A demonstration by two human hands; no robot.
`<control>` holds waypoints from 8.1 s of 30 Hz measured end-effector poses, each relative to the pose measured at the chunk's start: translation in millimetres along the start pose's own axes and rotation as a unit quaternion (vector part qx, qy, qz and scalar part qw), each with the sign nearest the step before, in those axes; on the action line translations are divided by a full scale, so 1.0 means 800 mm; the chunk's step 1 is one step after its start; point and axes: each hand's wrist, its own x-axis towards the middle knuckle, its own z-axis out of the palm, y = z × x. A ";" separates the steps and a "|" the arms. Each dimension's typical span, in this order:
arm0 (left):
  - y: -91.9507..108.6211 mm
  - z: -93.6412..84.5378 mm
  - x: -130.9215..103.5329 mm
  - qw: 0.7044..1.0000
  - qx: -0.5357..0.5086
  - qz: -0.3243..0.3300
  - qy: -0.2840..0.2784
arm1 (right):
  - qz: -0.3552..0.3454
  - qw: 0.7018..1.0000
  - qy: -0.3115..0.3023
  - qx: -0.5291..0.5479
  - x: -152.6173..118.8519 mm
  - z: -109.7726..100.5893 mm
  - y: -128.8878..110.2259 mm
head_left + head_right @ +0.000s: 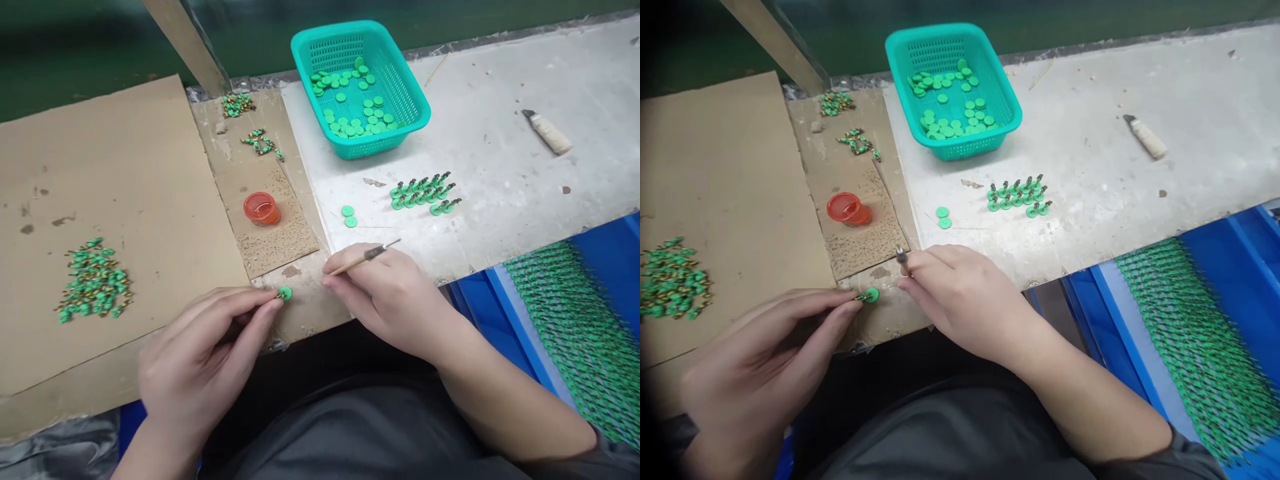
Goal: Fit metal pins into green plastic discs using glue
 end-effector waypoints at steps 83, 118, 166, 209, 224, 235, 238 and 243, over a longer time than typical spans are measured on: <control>0.001 0.007 0.017 0.995 0.054 0.077 -0.024 | -0.067 0.990 -0.062 0.110 0.029 0.037 0.000; -0.001 0.008 0.017 0.997 0.030 0.070 -0.022 | 0.015 0.997 0.008 0.071 0.005 0.037 -0.010; 0.004 0.002 0.009 0.999 0.008 0.031 -0.044 | 0.065 0.987 0.065 0.135 -0.005 0.035 -0.014; 0.108 0.027 0.098 0.980 -0.152 -0.103 -0.081 | 0.119 0.975 0.141 0.120 -0.111 -0.033 -0.030; 0.170 0.174 0.176 0.996 -0.065 -0.029 -0.058 | 0.174 0.957 0.196 0.123 -0.163 -0.080 0.002; 0.203 0.101 0.095 0.927 -0.237 -0.112 -0.268 | 0.222 0.960 0.034 0.170 -0.152 -0.109 -0.028; 0.202 0.087 0.073 0.896 -0.299 -0.163 -0.284 | 0.236 0.933 -0.049 0.266 -0.147 -0.109 -0.034; 0.198 0.087 0.051 0.865 -0.381 -0.218 -0.242 | 0.132 0.964 0.155 0.169 -0.141 -0.072 -0.031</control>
